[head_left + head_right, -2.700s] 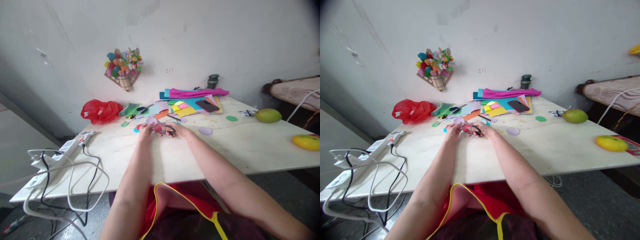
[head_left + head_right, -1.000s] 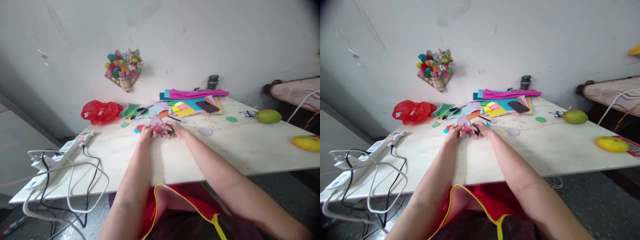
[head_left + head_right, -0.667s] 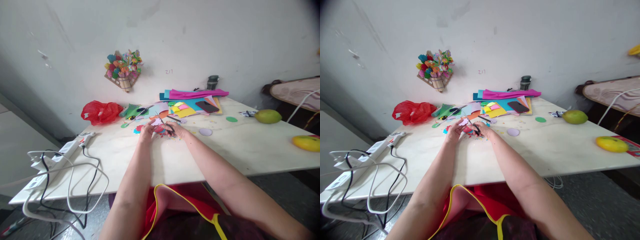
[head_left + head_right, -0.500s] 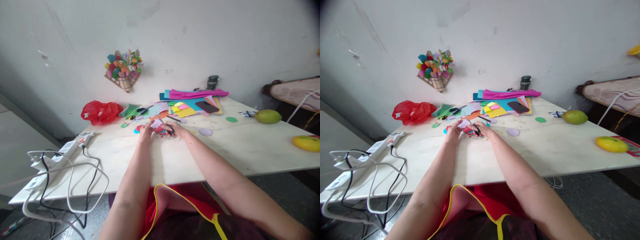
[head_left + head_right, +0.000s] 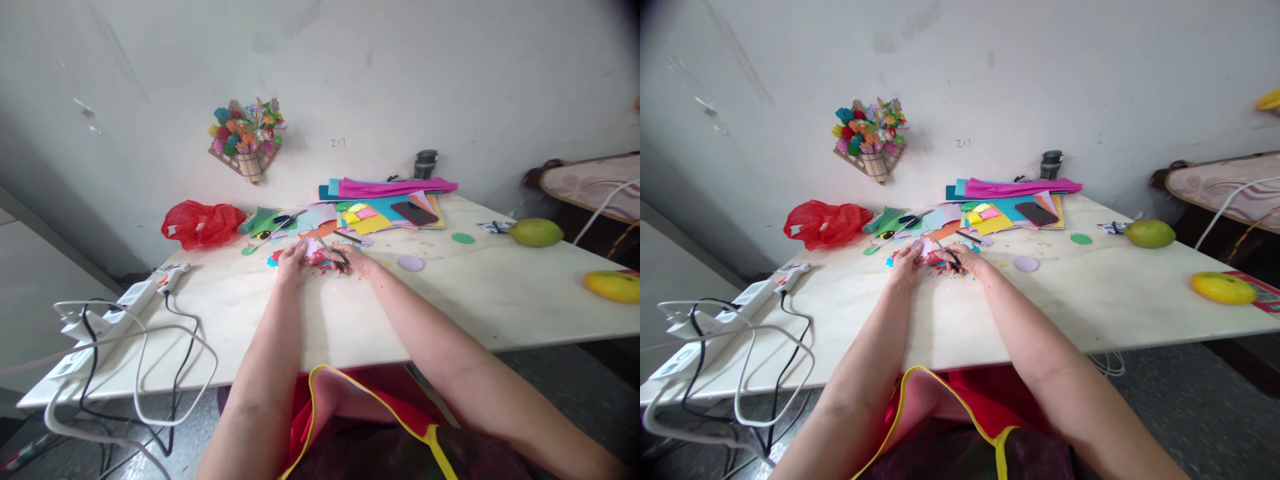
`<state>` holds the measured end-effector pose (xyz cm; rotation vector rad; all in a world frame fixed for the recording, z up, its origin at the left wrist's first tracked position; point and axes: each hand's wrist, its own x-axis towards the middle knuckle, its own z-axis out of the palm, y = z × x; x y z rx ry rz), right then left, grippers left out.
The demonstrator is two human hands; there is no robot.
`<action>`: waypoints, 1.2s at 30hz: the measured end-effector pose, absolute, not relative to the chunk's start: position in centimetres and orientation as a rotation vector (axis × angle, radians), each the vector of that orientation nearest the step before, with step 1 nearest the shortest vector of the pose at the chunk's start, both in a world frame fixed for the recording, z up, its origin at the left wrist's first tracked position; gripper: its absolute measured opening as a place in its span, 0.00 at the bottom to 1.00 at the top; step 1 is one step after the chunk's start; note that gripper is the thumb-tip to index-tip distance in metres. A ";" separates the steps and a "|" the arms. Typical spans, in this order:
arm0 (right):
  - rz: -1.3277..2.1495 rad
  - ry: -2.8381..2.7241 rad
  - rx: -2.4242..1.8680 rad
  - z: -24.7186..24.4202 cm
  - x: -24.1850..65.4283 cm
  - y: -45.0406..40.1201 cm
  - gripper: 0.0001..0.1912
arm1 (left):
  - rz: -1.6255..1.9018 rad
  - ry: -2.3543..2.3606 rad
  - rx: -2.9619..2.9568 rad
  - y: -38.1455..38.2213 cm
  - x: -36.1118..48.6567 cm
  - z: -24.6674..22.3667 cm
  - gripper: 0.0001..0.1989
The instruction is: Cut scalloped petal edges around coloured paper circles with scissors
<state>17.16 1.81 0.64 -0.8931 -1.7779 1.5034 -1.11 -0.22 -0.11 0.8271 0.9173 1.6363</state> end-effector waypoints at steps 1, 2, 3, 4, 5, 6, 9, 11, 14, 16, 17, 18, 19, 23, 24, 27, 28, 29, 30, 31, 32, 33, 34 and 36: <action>1.505 -1.785 -0.894 0.7 17.2 1.8 0.17 | 1.622 0.929 0.848 -0.3 -1.1 -0.1 0.16; 1.504 -1.792 -0.895 0.7 17.2 1.7 0.17 | 1.612 0.939 0.869 -0.3 -1.0 0.0 0.15; 1.501 -1.800 -0.895 0.7 17.2 1.7 0.17 | 1.604 0.942 0.891 -0.4 -1.0 0.0 0.15; 1.496 -1.808 -0.897 0.8 17.2 1.7 0.17 | 1.597 0.937 0.912 -0.4 -0.9 0.0 0.14; 1.492 -1.815 -0.898 0.8 17.2 1.6 0.17 | 1.589 0.927 0.932 -0.5 -0.9 0.0 0.14; 1.492 -1.821 -0.900 0.9 17.2 1.6 0.17 | 1.580 0.917 0.948 -0.5 -0.8 0.1 0.14; 1.500 -1.824 -0.909 1.0 17.2 1.4 0.16 | 1.561 0.914 0.967 -0.5 -0.9 0.0 0.13; 1.500 -1.824 -0.911 1.1 17.3 1.4 0.16 | 1.560 0.918 0.960 -0.5 -1.0 0.0 0.14; 1.491 -1.840 -0.899 1.1 17.3 1.4 0.16 | 1.568 0.893 0.951 -0.4 -1.1 -0.1 0.15; 1.493 -1.851 -0.884 1.0 17.3 1.5 0.16 | 1.575 0.883 0.940 -0.3 -1.2 -0.2 0.16; 1.496 -1.853 -0.878 0.9 17.2 1.6 0.16 | 1.576 0.883 0.932 -0.3 -1.2 -0.2 0.16; 1.499 -1.854 -0.875 0.9 17.2 1.6 0.16 | 1.574 0.882 0.926 -0.3 -1.2 -0.2 0.16; 1.502 -1.854 -0.874 0.8 17.2 1.7 0.16 | 1.573 0.877 0.923 -0.3 -1.2 -0.2 0.15; 1.511 -1.852 -0.858 0.8 17.3 1.7 0.17 | 1.571 0.837 0.911 -0.3 -1.0 -0.2 0.15; 1.514 -1.853 -0.855 0.8 17.3 1.6 0.16 | 1.574 0.830 0.906 -0.3 -1.0 -0.2 0.15; 1.518 -1.862 -0.862 1.0 17.3 1.5 0.15 | 1.581 0.828 0.895 -0.2 -1.0 -0.3 0.15; 1.515 -1.869 -0.863 1.0 17.2 1.4 0.15 | 1.581 0.825 0.897 -0.2 -1.1 -0.3 0.15; 1.510 -1.875 -0.864 1.1 17.2 1.4 0.15 | 1.581 0.819 0.900 -0.2 -1.1 -0.3 0.15; 1.507 -1.878 -0.863 1.1 17.2 1.4 0.15 | 1.580 0.812 0.903 -0.2 -1.1 -0.3 0.15; 1.505 -1.877 -0.863 1.1 17.2 1.4 0.15 | 1.580 0.805 0.905 -0.2 -1.1 -0.3 0.15; 1.504 -1.876 -0.861 1.1 17.2 1.4 0.14 | 1.580 0.802 0.903 -0.2 -1.1 -0.3 0.15; 1.503 -1.877 -0.859 1.1 17.2 1.4 0.14 | 1.582 0.805 0.898 -0.2 -1.1 -0.2 0.16; 1.501 -1.879 -0.857 1.1 17.2 1.4 0.14 | 1.584 0.812 0.891 -0.2 -1.1 -0.2 0.16; 1.493 -1.894 -0.852 1.0 17.2 1.5 0.14 | 1.587 0.830 0.878 -0.3 -1.0 -0.1 0.15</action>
